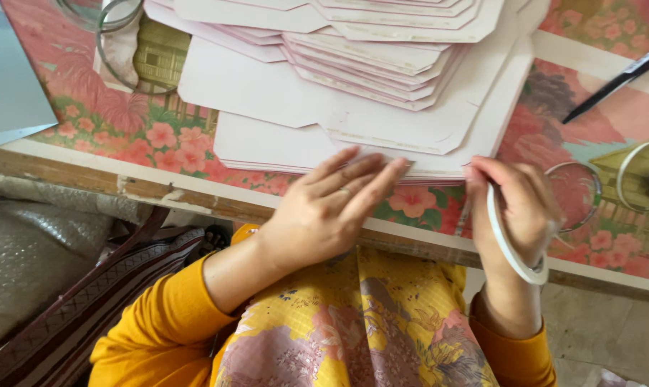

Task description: The person sits at a table and repeatedly applies strips of white tape to the edges of a stack of pink paper cutouts. They use their hands to smooth the tape down and tear it from the roll, working through the stack one piece at a time.

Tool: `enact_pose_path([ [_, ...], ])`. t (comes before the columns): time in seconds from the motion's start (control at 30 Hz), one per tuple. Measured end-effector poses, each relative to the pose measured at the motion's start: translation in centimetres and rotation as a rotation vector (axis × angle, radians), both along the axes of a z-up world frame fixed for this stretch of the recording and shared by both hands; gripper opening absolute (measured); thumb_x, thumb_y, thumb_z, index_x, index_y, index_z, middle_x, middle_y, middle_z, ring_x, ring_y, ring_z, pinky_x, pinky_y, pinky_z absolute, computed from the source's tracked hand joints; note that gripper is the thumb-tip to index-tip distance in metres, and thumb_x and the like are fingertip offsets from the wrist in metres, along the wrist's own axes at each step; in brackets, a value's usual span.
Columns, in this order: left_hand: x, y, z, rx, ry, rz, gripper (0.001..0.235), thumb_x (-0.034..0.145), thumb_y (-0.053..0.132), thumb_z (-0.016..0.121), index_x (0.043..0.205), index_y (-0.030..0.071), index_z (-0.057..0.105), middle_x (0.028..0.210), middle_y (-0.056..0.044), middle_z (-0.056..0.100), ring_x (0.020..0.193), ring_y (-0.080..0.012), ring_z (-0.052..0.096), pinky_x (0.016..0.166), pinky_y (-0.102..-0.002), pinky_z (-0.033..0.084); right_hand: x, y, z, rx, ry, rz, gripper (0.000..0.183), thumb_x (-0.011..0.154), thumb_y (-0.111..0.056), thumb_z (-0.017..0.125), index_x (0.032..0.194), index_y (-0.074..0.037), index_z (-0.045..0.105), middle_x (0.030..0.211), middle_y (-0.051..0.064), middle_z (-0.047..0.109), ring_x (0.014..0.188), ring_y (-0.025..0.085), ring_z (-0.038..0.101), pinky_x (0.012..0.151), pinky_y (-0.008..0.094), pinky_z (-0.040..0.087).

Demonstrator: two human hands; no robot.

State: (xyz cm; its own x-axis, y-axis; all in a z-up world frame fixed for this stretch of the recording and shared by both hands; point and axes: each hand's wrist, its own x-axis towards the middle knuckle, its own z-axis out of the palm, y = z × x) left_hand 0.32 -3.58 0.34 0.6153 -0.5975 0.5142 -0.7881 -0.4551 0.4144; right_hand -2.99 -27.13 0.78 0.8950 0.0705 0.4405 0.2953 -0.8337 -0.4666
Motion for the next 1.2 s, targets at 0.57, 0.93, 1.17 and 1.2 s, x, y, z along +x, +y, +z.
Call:
enact_pose_path([
  [0.57,6.1,2.1,0.4,0.286,-0.337,0.159,0.039,0.096,-0.002,0.058,0.134,0.003,0.051,0.088,-0.002,0.053,0.078,-0.021,0.05,0.069,-0.033,0.047,1.3,1.0,0.2,0.057,-0.094,0.164,0.015,0.097,0.016,0.06,0.112,0.013,0.062,0.103,0.026,0.063,0.093,0.035,0.062,0.086,0.041,0.052],
  [0.93,0.2,-3.6,-1.6,0.304,-0.077,0.211,0.074,0.085,0.068,0.07,0.137,0.02,0.048,0.141,-0.02,0.039,0.131,-0.0466,0.039,0.111,-0.061,0.033,-1.1,2.3,0.2,-0.144,-0.159,0.131,0.01,0.097,0.002,0.066,0.106,0.006,0.068,0.085,0.016,0.063,0.072,0.032,0.054,0.076,0.046,0.045],
  [1.17,0.1,2.6,-0.5,0.002,-0.005,0.098,0.033,0.102,0.012,0.053,0.134,0.004,0.048,0.121,-0.009,0.066,0.119,-0.0235,0.061,0.109,-0.041,0.044,0.3,5.2,1.6,0.156,0.056,0.226,0.015,0.095,0.008,0.056,0.107,0.014,0.063,0.09,0.021,0.067,0.08,0.029,0.063,0.076,0.036,0.051],
  [1.2,-0.1,3.5,-0.4,-0.086,0.018,0.079,0.03,0.102,0.004,0.05,0.13,-0.003,0.048,0.115,-0.009,0.068,0.113,-0.0229,0.065,0.105,-0.039,0.049,0.6,5.5,1.4,0.169,0.091,0.223,0.015,0.094,0.01,0.056,0.107,0.014,0.064,0.089,0.02,0.068,0.079,0.028,0.063,0.076,0.036,0.051],
])
